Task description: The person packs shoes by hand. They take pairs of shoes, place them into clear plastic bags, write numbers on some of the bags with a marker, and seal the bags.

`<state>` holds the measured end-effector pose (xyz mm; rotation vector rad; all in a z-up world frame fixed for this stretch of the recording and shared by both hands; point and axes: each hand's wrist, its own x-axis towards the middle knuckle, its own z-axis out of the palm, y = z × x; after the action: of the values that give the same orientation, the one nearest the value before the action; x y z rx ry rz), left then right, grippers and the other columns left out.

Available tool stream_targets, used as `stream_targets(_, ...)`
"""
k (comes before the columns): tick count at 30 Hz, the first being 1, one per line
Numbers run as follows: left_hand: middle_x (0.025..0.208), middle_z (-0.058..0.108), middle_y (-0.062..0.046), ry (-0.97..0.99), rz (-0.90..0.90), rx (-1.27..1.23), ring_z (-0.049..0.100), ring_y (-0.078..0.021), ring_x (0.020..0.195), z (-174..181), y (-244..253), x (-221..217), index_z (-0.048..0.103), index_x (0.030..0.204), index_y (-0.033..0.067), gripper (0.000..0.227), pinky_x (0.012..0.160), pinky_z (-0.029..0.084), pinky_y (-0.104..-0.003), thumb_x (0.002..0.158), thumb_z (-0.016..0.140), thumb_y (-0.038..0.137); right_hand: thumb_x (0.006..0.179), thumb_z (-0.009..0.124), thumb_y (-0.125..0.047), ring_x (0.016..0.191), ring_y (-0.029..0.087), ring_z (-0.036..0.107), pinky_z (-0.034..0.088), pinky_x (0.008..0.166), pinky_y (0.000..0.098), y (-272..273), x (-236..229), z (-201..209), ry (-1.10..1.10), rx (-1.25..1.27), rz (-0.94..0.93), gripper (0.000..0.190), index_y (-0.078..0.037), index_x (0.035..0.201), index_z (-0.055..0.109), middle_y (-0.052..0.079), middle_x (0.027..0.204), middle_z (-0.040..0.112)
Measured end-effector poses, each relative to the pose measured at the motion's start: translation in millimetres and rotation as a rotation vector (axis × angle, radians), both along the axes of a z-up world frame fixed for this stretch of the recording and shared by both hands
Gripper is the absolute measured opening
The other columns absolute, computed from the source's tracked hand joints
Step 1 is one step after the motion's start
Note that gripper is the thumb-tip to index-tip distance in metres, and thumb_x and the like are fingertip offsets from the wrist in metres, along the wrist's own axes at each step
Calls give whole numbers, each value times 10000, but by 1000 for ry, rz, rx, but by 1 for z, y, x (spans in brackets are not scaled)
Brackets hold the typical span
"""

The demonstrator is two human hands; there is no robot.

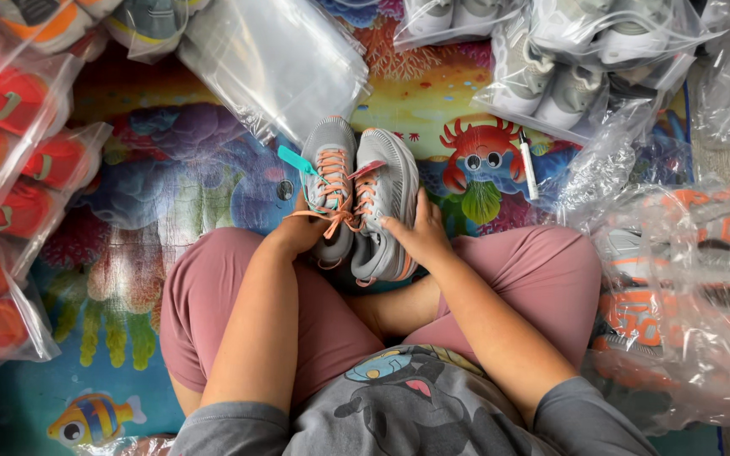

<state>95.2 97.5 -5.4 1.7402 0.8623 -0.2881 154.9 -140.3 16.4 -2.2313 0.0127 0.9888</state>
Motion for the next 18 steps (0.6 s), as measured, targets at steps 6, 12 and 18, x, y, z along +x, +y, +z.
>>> stream_targets(6, 1414, 614, -180, -26, -147, 136, 590, -386, 1305, 2, -6, -8, 296, 1610, 176, 1023, 1024, 508, -541, 811, 826, 535, 739, 692, -376, 1498, 464, 320, 344, 1200, 564, 10, -4, 12, -75, 2, 28, 1189, -92, 1665, 2, 320, 1638, 231)
stream_targets(12, 1355, 504, -407, -130, -332, 357, 697, -512, 1021, -3, -9, -13, 169, 1611, 11, 836, 767, 617, -608, 939, 653, 125, 895, 493, -345, 1379, 422, 499, 376, 1184, 531, -1, 17, -5, -238, 10, 45, 687, -80, 1528, 451, 260, 1411, 593)
stream_targets(18, 1106, 420, -85, 36, -309, 961, 639, -385, 943, -14, -25, -18, 464, 1134, 113, 667, 646, 606, -537, 703, 850, 445, 803, 636, -575, 1433, 342, 469, 384, 1193, 500, -10, 37, -6, 19, 10, 31, 904, -248, 1605, 374, 169, 1530, 523)
